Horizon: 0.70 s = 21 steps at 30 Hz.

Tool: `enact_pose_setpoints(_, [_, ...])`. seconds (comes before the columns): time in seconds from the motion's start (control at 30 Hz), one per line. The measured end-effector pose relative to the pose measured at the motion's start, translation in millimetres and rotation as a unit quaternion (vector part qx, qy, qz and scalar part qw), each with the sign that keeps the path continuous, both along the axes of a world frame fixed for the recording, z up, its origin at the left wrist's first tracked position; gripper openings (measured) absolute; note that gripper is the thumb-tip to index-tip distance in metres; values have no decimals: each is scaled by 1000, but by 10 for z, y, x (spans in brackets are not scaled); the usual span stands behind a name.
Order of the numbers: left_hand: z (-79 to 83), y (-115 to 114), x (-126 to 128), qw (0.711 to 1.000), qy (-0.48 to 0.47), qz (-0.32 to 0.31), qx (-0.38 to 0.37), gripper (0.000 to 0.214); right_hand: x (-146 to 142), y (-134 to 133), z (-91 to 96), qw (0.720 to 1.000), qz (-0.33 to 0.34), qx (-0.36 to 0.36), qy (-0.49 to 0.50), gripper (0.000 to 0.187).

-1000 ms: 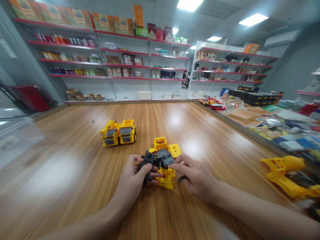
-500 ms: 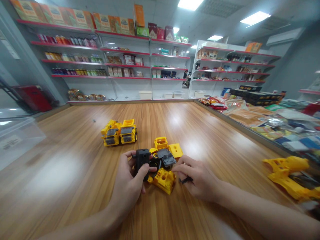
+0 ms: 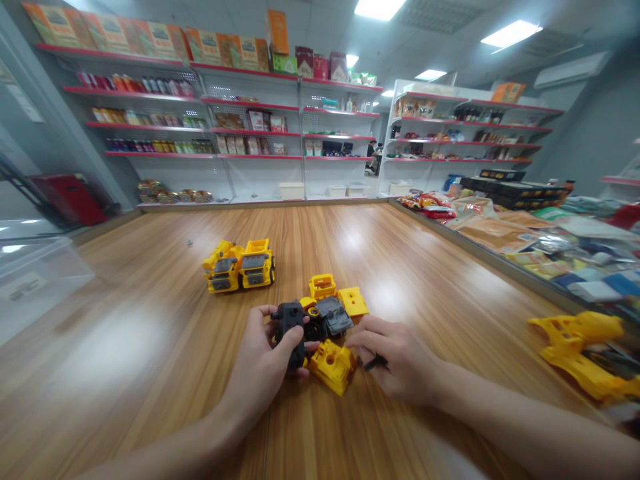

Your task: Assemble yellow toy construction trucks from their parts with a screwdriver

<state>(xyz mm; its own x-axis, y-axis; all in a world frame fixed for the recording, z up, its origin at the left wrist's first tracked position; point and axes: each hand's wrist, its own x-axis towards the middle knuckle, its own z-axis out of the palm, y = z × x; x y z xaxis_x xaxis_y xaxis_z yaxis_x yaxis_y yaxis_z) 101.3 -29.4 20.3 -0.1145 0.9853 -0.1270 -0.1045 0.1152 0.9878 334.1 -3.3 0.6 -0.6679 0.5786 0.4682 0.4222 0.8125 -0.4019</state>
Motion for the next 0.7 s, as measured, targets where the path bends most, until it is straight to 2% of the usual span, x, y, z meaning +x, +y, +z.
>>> enact_pose_setpoints(0.43, [29, -31, 12, 1000, -2, 0, -3, 48, 8, 12, 19, 1000, 9, -1, 6, 24])
enact_pose_setpoints(0.7, [12, -63, 18, 999, 8, -8, 31, 49, -4, 2, 38, 1000, 15, -5, 10, 23])
